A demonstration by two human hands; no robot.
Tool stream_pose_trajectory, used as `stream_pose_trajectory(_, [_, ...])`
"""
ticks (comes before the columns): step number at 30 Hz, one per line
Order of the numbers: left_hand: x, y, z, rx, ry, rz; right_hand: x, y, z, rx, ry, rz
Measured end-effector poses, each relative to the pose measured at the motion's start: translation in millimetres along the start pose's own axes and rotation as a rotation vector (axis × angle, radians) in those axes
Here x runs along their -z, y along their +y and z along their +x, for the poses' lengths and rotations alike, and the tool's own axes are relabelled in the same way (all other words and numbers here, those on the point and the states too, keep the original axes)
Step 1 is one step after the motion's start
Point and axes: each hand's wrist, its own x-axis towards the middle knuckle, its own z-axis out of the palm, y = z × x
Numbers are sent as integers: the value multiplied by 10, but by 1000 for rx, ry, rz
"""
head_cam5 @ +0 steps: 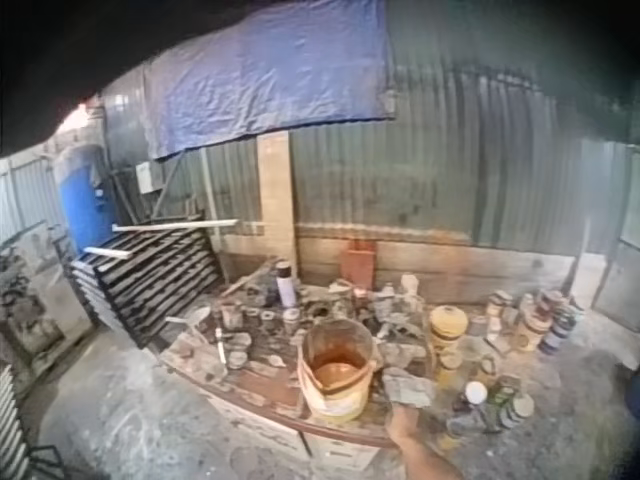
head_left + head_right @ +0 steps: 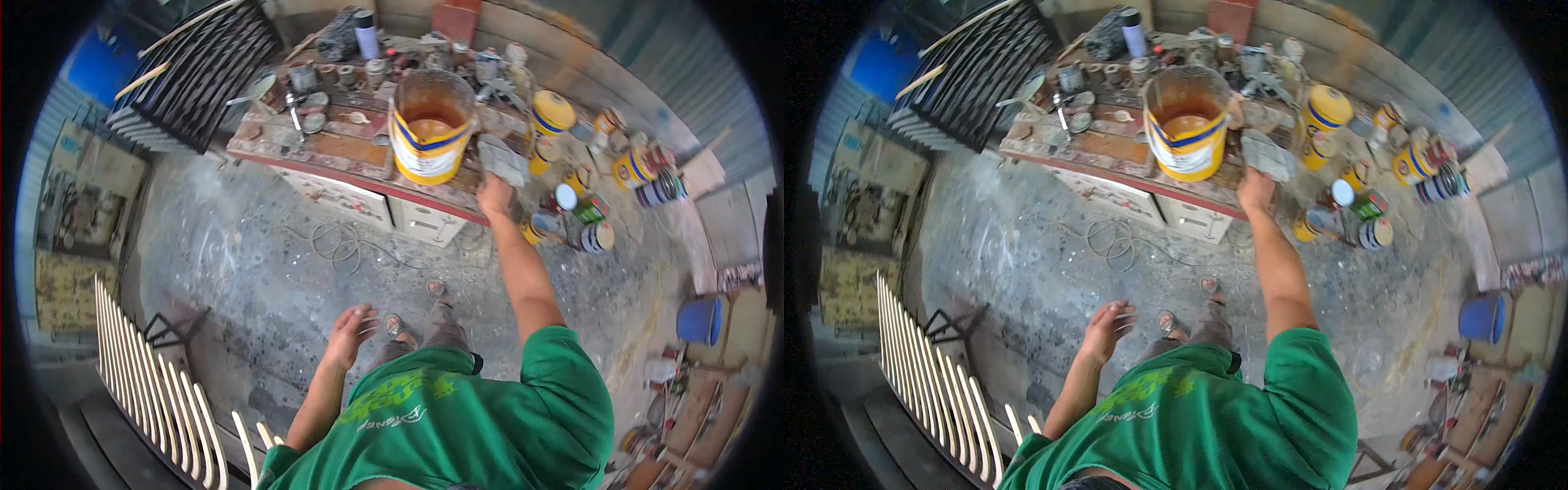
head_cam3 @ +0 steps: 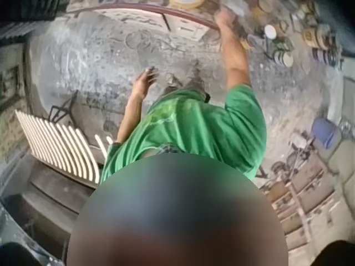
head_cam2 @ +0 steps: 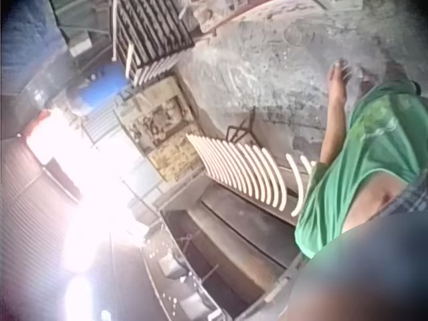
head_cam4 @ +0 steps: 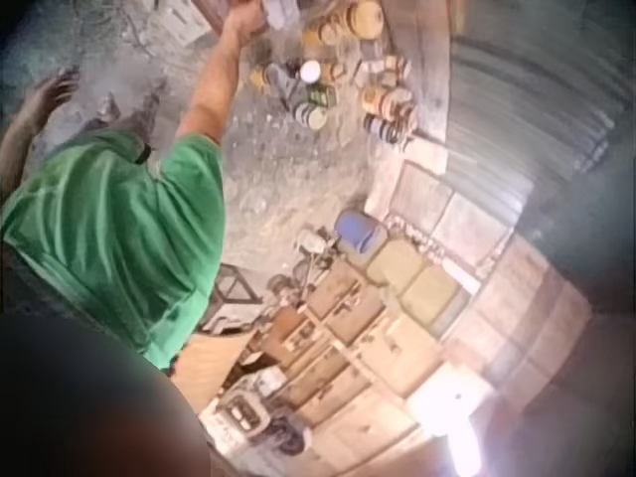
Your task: Spray painting curved wooden furniture slats in an industrial workshop.
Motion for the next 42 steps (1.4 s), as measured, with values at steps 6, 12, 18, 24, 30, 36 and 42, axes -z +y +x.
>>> stream_pose_trajectory(6, [-691,383,576,-6,-100,-105,569,-195,-274,34,173,621])
stream_pose_trajectory(12, [-1409,648,982,139,-413,-204,1190,-212,-1319,132,-214,796])
stream_pose_trajectory(18, [-1463,481,1327,28,-275,-809,812,-281,-932,630,-791,770])
stream_pose_trajectory(24, [-1202,1031,1054,-166,189,-721,571,610,2094,219,358,328])
stream_pose_trajectory(30, [-831,831,703,-240,460,-747,-440,1082,3592,-67,-260,462])
stream_pose_trajectory(36, [-1000,702,551,-204,534,-772,-423,1117,3814,54,-723,455])
stream_pose_trajectory(42, [-1084,712,580,-190,517,-754,209,721,3197,147,-233,300])
